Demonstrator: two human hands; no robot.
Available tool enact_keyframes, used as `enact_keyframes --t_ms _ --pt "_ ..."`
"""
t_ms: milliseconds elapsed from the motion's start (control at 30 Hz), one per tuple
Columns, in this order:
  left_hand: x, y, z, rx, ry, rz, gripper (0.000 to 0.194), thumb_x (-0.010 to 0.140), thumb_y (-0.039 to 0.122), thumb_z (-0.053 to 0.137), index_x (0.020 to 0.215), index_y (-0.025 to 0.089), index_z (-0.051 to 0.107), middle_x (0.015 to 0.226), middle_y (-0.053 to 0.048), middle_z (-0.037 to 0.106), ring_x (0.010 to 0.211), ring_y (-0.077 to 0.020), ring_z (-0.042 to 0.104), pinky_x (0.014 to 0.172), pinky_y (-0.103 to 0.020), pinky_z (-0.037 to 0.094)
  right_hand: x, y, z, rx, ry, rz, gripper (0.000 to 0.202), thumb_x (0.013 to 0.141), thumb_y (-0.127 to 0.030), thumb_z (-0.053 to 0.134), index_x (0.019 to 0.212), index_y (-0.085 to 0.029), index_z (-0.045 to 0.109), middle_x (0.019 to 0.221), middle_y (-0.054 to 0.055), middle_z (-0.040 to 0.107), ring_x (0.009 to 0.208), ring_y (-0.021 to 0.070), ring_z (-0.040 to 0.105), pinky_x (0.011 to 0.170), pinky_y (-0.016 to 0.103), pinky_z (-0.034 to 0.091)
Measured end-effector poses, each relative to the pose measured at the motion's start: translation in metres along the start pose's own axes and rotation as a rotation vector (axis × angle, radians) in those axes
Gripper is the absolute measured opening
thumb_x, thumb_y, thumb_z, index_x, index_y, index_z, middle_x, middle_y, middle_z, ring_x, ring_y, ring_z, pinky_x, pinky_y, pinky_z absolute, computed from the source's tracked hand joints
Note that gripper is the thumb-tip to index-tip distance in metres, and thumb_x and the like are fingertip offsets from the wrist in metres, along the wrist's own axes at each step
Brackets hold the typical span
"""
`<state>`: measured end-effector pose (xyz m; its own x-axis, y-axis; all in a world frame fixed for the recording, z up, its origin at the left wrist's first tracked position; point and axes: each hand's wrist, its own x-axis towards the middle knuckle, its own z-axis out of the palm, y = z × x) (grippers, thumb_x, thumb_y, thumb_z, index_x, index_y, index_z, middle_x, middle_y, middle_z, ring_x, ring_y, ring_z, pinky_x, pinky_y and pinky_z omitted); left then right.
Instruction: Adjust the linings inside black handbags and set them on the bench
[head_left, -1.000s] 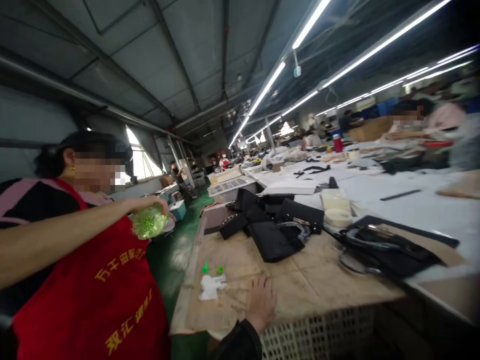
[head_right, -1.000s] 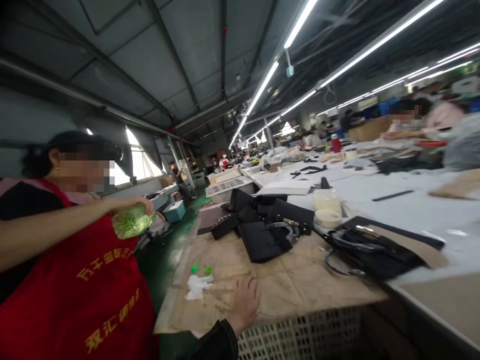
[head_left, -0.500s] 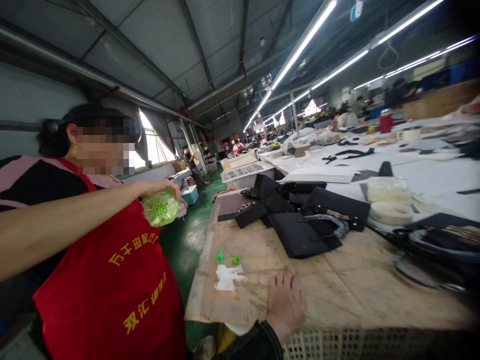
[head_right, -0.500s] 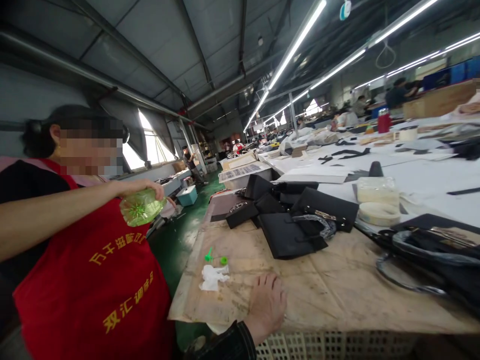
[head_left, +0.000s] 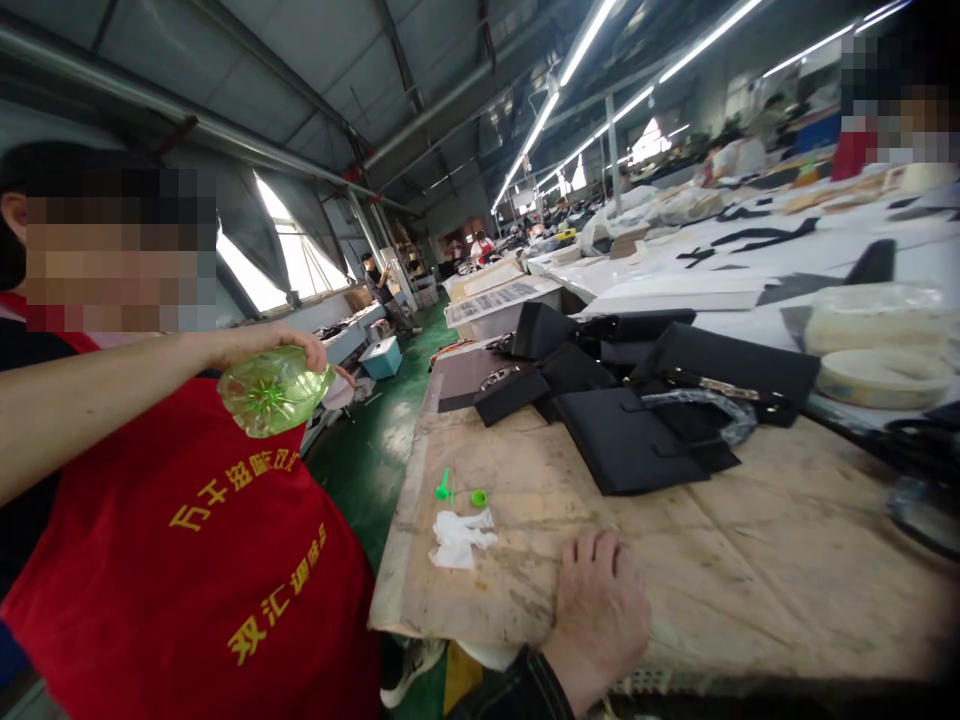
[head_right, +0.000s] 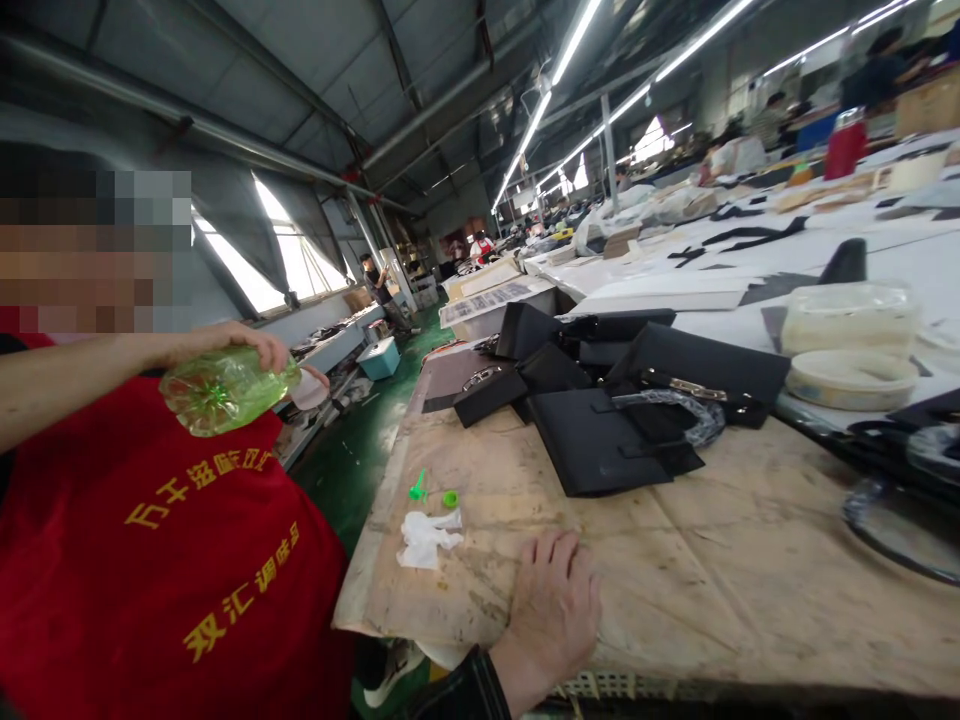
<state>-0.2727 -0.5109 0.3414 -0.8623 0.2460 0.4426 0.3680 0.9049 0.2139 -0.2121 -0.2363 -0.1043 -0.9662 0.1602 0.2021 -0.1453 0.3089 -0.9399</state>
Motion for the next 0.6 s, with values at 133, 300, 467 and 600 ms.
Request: enact_keyframes --t_ms 133,300,467,600 --pt "0.046 -0.019 -0.043 0.009 -0.074 -0.100 0.047 0.087 0.044 0.036 0.065 0.023 0.072 0.096 -0.003 0.069 0.112 -0.0253 0.061 0.075 -0.044 0.047 0.002 -0.018 -0.004 -0.238 0.327 0.013 0.079 0.088 -0.042 0.040 0.152 -0.047 -0.007 0.153 0.017 0.033 0.141 0.0413 0.026 0.096 0.072 0.027" --pt "0.063 -0.031 -0.035 -0.006 -0.390 -0.219 0.045 0.085 0.035 0.044 0.046 0.023 0.064 0.077 -0.001 0.067 0.095 -0.0245 0.067 0.073 -0.044 0.047 0.003 -0.023 -0.014 -0.152 0.354 0.017 0.073 0.092 -0.042 0.035 0.152 -0.045 -0.007 0.159 0.013 0.021 0.147 0.0360 0.007 0.102 0.069 0.019" --pt "0.062 -0.022 -0.028 -0.008 -0.076 -0.259 0.037 0.082 0.043 0.045 0.069 0.024 0.073 0.098 -0.003 0.068 0.106 -0.0237 0.063 0.071 -0.040 0.048 0.005 -0.023 -0.017 -0.184 0.351 0.047 0.072 0.093 -0.044 0.034 0.153 -0.041 -0.005 0.160 0.012 0.018 0.146 0.0385 0.012 0.102 0.067 0.022" --pt "0.059 -0.006 -0.021 0.004 -0.019 -0.290 0.029 0.082 0.040 0.049 0.076 0.026 0.074 0.102 -0.001 0.067 0.109 -0.0252 0.062 0.071 -0.040 0.050 0.005 -0.025 -0.019 -0.187 0.356 0.051 0.071 0.094 -0.043 0.032 0.153 -0.040 -0.008 0.160 0.013 0.018 0.146 0.0385 0.013 0.101 0.066 0.023"
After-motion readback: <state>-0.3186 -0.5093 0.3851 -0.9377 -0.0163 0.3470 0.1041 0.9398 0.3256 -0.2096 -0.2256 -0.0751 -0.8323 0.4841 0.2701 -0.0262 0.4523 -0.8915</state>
